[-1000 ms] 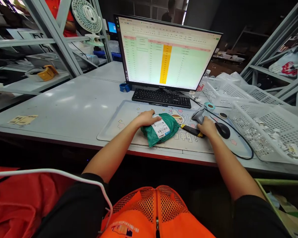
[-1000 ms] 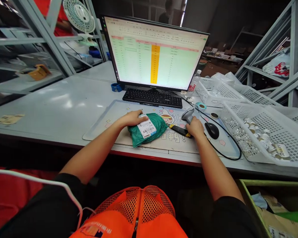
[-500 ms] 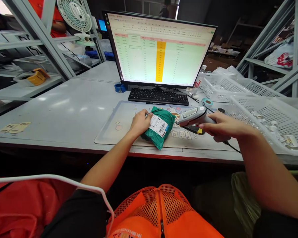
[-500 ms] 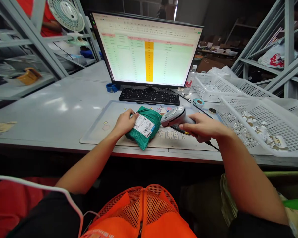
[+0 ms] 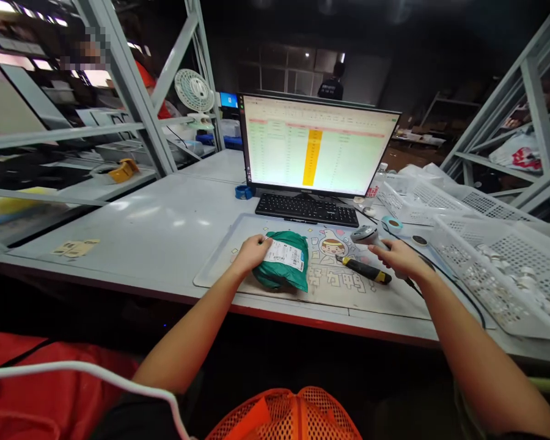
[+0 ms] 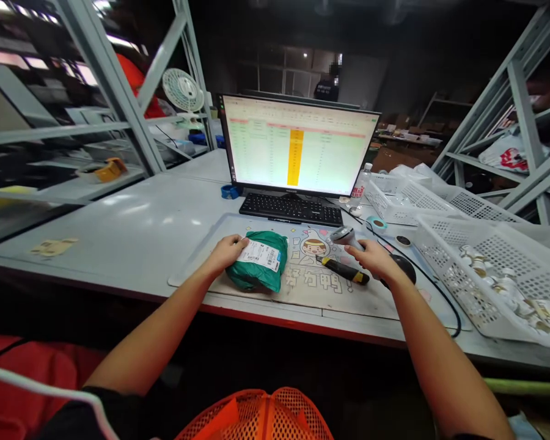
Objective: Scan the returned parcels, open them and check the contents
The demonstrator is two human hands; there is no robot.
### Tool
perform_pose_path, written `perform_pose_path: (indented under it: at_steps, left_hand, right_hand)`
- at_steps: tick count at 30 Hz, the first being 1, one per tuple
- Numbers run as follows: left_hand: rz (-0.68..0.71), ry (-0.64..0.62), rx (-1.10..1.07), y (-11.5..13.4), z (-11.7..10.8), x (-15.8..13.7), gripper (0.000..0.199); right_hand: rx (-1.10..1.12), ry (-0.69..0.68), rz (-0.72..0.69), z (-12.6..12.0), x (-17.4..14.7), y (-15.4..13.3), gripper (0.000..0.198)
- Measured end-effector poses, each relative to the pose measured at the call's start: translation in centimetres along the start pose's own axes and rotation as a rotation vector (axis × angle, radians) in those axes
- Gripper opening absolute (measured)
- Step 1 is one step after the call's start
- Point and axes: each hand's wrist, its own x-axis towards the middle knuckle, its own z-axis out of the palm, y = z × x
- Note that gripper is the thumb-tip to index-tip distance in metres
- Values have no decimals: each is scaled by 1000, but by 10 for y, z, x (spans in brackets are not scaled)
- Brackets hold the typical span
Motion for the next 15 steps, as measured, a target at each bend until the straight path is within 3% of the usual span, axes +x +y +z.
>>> perform_pose_path:
  at_steps: [4,9,11,13,15]
  left_hand:
    - [-23,24,-71,-30,-19,0,29]
    - [-28,93,-62,-51,-34,-12,34]
    - [23,253,-59,-42,-41,-26,33]
    - [185,375,-162,-21,-49,-49,29]
    - [418,208,-417,10,-57,-80,29]
  right_hand:
    - [-218,197,68,25,38,26,53]
    - [-269,215,112,48,52,41,63]
    - [-295,240,115,49,54,40,66]
    - [-334,293,110,45,58,33,69]
    - [-354,373,66,38,63,20,69]
